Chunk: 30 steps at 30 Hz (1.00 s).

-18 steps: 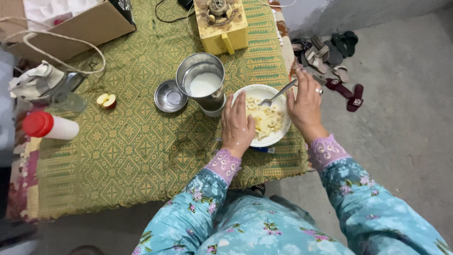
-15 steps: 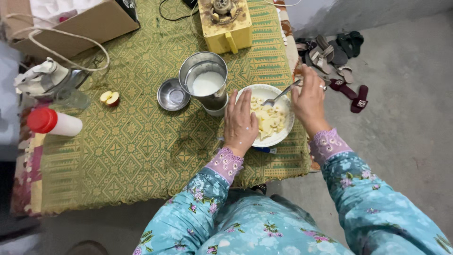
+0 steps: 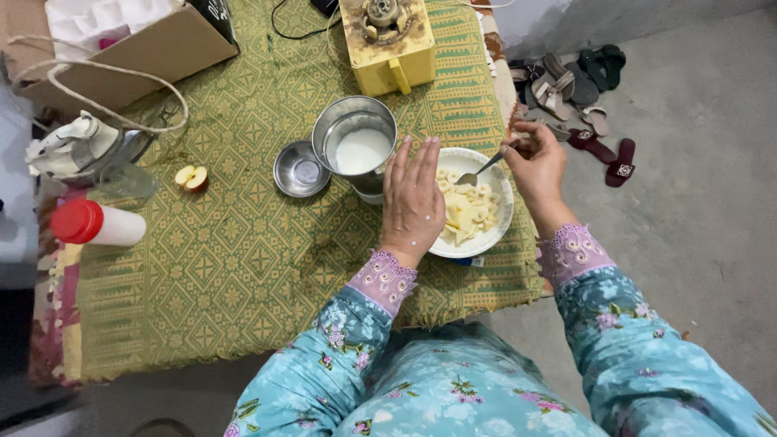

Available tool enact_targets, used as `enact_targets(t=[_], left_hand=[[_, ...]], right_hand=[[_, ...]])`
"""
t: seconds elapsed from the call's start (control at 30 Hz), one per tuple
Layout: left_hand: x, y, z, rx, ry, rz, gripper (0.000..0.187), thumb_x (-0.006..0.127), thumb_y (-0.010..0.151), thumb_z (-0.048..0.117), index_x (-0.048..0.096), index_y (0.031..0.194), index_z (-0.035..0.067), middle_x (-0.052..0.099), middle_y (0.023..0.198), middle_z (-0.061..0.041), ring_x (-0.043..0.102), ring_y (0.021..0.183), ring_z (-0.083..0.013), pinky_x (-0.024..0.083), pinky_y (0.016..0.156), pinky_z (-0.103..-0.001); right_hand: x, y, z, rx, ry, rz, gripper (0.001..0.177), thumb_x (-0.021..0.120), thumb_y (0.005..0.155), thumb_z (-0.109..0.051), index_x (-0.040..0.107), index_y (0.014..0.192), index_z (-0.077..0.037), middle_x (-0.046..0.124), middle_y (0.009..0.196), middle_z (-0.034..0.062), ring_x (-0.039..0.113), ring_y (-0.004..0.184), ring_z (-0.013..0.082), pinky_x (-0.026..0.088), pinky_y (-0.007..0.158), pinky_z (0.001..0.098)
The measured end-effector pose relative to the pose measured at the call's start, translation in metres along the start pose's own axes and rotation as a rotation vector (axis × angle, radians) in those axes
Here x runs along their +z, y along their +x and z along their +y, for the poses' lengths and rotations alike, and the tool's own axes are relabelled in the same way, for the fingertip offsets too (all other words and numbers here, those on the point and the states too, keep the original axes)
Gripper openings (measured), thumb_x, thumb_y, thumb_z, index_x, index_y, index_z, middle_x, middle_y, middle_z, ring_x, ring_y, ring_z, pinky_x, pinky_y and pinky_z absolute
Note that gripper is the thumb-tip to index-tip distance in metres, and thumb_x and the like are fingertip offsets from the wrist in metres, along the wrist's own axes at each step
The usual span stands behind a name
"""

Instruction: The person uses a spoon to transfer sliced fruit from a white plate into a metal container. The person then picks up a red-lidded bottle and shakes it.

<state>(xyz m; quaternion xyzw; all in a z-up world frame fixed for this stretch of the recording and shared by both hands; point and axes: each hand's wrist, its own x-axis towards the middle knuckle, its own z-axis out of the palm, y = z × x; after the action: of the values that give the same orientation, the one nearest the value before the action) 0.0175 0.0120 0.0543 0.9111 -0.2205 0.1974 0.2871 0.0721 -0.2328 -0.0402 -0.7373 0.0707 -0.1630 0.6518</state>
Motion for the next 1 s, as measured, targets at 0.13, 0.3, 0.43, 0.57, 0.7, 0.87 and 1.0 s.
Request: enact_targets(t=[0.13,0.3,0.43,0.57,0.7,0.87,1.0], left_hand=[[-0.005,0.007,-0.003,0.047,-0.022,0.012,0.065,0.058,0.089,0.003,0.042,0.152,0.004,0.053,0.151,-0.015,0.038,0.149,-0.0365,0.029,0.125,-0.051],[-0.016,0.011,-0.007,0.088,-0.067,-0.025,0.066,0.059,0.090,0.002,0.042,0.154,0.005,0.053,0.151,-0.013,0.045,0.143,-0.0330,0.034,0.123,-0.048],[-0.031,0.019,-0.016,0.115,-0.023,-0.011,0.069,0.060,0.090,0.003,0.041,0.156,0.007,0.051,0.155,-0.012,0.041,0.147,-0.0329,0.031,0.123,-0.048],[-0.048,0.027,-0.034,0.115,0.051,-0.002,0.072,0.061,0.091,0.008,0.037,0.159,0.009,0.042,0.162,-0.011,0.030,0.154,-0.0347,0.023,0.126,-0.053],[-0.064,0.031,-0.056,0.092,0.094,0.047,0.074,0.063,0.093,0.015,0.034,0.160,0.012,0.030,0.168,-0.010,0.018,0.159,-0.0362,0.014,0.129,-0.057],[-0.077,0.031,-0.081,0.059,0.121,0.027,0.079,0.065,0.089,0.017,0.033,0.161,0.011,0.026,0.170,-0.012,0.013,0.160,-0.0374,0.011,0.130,-0.059],[-0.079,0.029,-0.095,0.051,0.100,0.022,0.078,0.065,0.089,0.018,0.032,0.160,0.010,0.025,0.170,-0.013,0.012,0.160,-0.0385,0.011,0.130,-0.060]], right_hand=[[0.003,-0.013,-0.002,0.018,-0.083,0.036,0.016,0.078,0.094,-0.004,0.072,0.108,0.000,0.073,0.091,0.0001,0.066,0.080,0.0039,0.054,0.072,0.0211],[0.015,-0.026,-0.014,-0.006,-0.137,0.045,0.014,0.077,0.096,-0.011,0.075,0.102,0.002,0.073,0.087,0.0002,0.064,0.077,0.0036,0.051,0.068,0.0212],[0.019,-0.037,-0.021,0.106,-0.278,0.036,0.018,0.078,0.095,-0.018,0.076,0.098,0.000,0.071,0.081,0.0026,0.059,0.071,0.0064,0.047,0.062,0.0253],[0.016,-0.035,-0.003,-0.083,-0.537,0.158,0.027,0.085,0.089,-0.026,0.078,0.093,0.000,0.070,0.097,0.0134,0.059,0.092,0.0238,0.047,0.080,0.0380],[0.007,-0.027,0.034,-0.017,-0.666,0.229,0.032,0.086,0.083,-0.032,0.079,0.086,-0.002,0.068,0.110,0.0164,0.054,0.113,0.0355,0.043,0.095,0.0448],[0.007,-0.024,0.067,-0.068,-0.525,0.179,0.026,0.087,0.084,-0.028,0.081,0.086,-0.003,0.067,0.104,0.0147,0.059,0.101,0.0255,0.047,0.084,0.0379],[0.015,-0.028,0.064,0.224,-0.254,0.125,0.023,0.082,0.091,-0.021,0.078,0.084,0.000,0.056,0.067,0.0065,0.045,0.061,0.0128,0.035,0.055,0.0330]])
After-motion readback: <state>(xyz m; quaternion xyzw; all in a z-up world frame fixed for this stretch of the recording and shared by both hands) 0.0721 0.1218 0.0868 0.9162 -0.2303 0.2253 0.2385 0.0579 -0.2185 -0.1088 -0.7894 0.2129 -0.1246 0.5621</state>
